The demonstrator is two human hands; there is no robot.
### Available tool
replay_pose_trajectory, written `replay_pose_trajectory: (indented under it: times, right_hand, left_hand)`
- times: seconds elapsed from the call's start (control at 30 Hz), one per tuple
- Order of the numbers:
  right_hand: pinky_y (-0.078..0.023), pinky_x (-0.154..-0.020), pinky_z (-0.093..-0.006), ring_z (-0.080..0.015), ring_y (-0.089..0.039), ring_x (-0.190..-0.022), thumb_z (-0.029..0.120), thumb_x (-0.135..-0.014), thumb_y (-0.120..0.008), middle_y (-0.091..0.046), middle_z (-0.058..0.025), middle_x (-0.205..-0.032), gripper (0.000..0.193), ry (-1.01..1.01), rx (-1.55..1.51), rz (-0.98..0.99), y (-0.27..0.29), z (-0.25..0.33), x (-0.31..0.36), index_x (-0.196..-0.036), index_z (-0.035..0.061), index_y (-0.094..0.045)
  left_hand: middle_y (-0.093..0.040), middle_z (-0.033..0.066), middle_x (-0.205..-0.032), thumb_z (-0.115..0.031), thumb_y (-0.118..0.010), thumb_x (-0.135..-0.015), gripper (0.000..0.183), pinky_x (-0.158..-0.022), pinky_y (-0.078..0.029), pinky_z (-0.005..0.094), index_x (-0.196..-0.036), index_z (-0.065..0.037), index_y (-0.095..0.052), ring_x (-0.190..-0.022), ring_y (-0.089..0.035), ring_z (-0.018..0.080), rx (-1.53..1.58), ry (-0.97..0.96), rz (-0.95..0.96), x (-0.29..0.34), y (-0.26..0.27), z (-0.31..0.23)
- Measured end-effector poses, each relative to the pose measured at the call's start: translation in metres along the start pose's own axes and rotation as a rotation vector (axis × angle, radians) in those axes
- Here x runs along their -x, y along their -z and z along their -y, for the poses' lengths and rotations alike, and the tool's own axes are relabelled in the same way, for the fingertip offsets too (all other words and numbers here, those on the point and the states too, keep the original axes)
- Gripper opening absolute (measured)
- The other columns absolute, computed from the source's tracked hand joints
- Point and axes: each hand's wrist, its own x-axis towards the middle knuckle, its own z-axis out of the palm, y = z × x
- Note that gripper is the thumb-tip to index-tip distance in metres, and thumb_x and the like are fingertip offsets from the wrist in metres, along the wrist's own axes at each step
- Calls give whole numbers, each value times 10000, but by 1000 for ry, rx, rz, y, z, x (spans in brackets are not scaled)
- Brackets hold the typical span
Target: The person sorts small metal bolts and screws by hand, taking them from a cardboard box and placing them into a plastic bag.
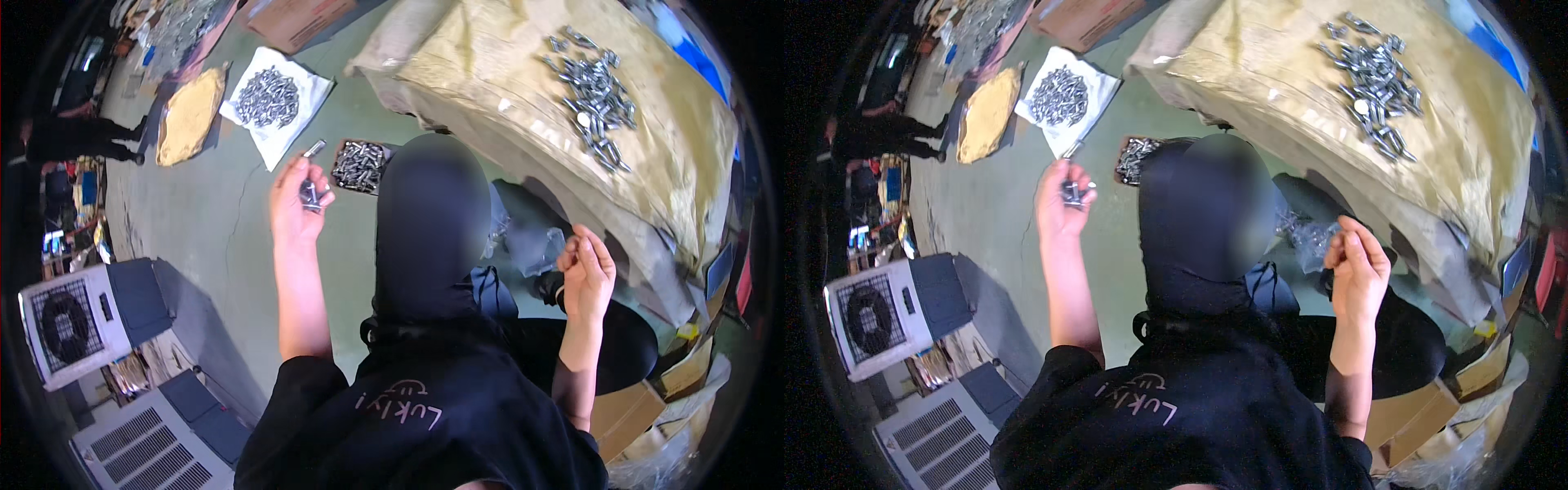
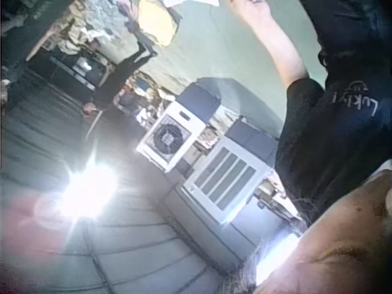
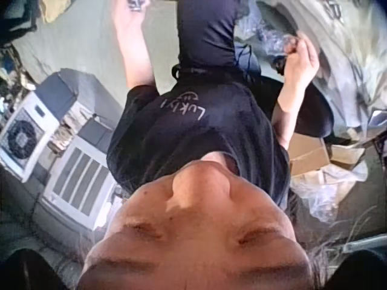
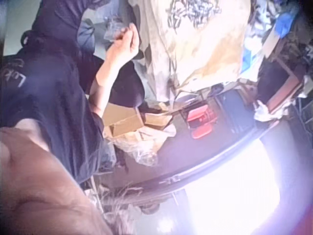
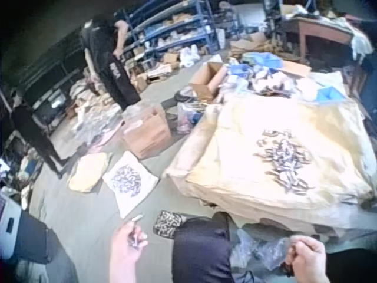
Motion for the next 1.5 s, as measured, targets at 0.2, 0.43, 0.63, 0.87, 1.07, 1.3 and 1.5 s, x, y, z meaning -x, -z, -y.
replay_pose_trajectory:
  times: [0.2,0.43,0.63,0.87,1.07,1.3,1.5]
  right_hand:
    - [-381,-531,-235,-113,-487,-630,87,-827,-539,-555,-65,-749,217,-84,90,-52,-9,-10,-3,-1002,-38,-572]
    - [-387,-531,-232,-111,-491,-604,73,-825,-532,-568,-52,-757,199,-100,124,-94,-30,-14,-6,-996,-16,-583]
    - [-405,-569,-206,-89,-497,-606,12,-755,-542,-563,-46,-737,202,-20,393,168,-94,-13,24,-949,-18,-589]
    - [-435,-581,-252,-156,-523,-659,119,-626,-736,-531,-84,-880,361,459,875,579,-136,-13,32,-943,29,-590]
    - [-415,-692,-320,-201,-534,-749,105,-631,-711,-569,-57,-794,231,572,997,398,-88,-10,24,-833,49,-613]
    - [-466,-643,-244,-129,-572,-675,39,-797,-577,-600,-62,-739,63,-26,9,260,-49,-17,24,-801,-19,-597]
    - [-440,-622,-207,-90,-545,-671,33,-776,-607,-557,-31,-752,156,111,254,204,-46,-28,29,-918,-6,-557]
  left_hand:
    - [-505,1,-604,-231,-619,-748,148,-385,-320,274,-787,-120,-530,-477,-453,115,-40,349,-434,-74,126,95]
    - [-480,-18,-580,-315,-547,-801,221,-391,-277,258,-844,-99,-527,-458,-403,110,83,377,-398,-59,127,86]
    - [-423,31,-536,-424,-381,-866,392,-380,-249,240,-869,-61,-527,-462,-364,119,37,409,-28,29,28,24]
    - [-531,52,-681,-422,-279,-920,526,-519,-370,187,-1033,40,-501,-581,-472,82,-146,304,352,83,-87,62]
    - [-541,39,-751,-446,-281,-913,545,-544,-387,180,-1048,34,-500,-630,-479,66,-257,284,437,88,-117,103]
    - [-545,25,-665,-385,-328,-918,465,-409,-346,162,-1031,15,-537,-499,-456,50,-104,562,421,89,-124,108]
    - [-577,42,-742,-174,-446,-889,272,-432,-362,174,-1044,25,-550,-549,-481,53,-192,500,368,92,-124,112]
